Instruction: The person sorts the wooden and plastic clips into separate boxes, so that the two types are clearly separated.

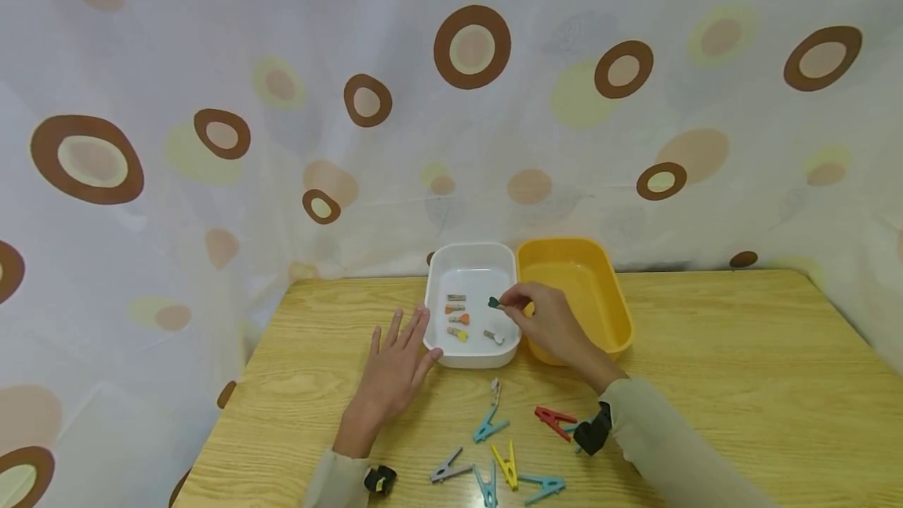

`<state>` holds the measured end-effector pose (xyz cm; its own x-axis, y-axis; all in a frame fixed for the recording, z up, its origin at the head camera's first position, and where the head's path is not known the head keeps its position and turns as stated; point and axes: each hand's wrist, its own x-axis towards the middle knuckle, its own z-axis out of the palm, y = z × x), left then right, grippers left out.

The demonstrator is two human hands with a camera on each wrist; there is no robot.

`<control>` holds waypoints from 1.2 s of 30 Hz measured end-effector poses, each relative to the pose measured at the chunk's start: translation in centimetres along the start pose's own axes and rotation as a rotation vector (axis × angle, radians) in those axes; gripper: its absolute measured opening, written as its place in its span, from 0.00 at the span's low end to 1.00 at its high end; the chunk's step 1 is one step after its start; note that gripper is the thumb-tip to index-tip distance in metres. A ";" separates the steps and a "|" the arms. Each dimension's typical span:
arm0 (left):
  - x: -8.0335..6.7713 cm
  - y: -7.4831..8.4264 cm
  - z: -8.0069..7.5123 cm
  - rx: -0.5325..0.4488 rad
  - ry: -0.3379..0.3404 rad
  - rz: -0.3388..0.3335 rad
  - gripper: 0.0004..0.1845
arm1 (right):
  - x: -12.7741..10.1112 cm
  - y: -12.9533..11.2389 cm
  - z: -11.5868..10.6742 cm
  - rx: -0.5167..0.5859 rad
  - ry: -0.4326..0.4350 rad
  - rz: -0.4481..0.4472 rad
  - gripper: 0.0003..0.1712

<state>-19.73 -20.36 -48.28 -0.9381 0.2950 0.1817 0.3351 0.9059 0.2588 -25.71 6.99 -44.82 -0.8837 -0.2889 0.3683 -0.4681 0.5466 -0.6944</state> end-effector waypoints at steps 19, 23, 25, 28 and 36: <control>0.0 -0.1 0.0 -0.007 -0.011 -0.011 0.38 | 2.2 1.3 1.5 -0.007 -0.070 0.071 0.05; 0.0 0.0 -0.1 -0.009 -0.010 -0.009 0.38 | 2.3 1.4 1.6 -0.013 -0.066 0.061 0.06; 0.0 0.0 0.0 -0.005 -0.013 -0.012 0.38 | 2.3 1.5 1.6 -0.015 -0.066 0.059 0.06; 0.1 -0.1 0.0 0.003 -0.019 -0.014 0.38 | 2.3 1.6 1.6 -0.022 -0.071 0.057 0.06; 0.1 0.0 -0.1 0.004 -0.020 -0.019 0.38 | 2.5 1.9 1.7 -0.041 -0.066 0.041 0.05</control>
<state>-19.79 -20.33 -48.21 -0.9458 0.2837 0.1581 0.3169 0.9126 0.2584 -28.79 5.98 -46.32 -0.9008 -0.3159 0.2979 -0.4324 0.5905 -0.6814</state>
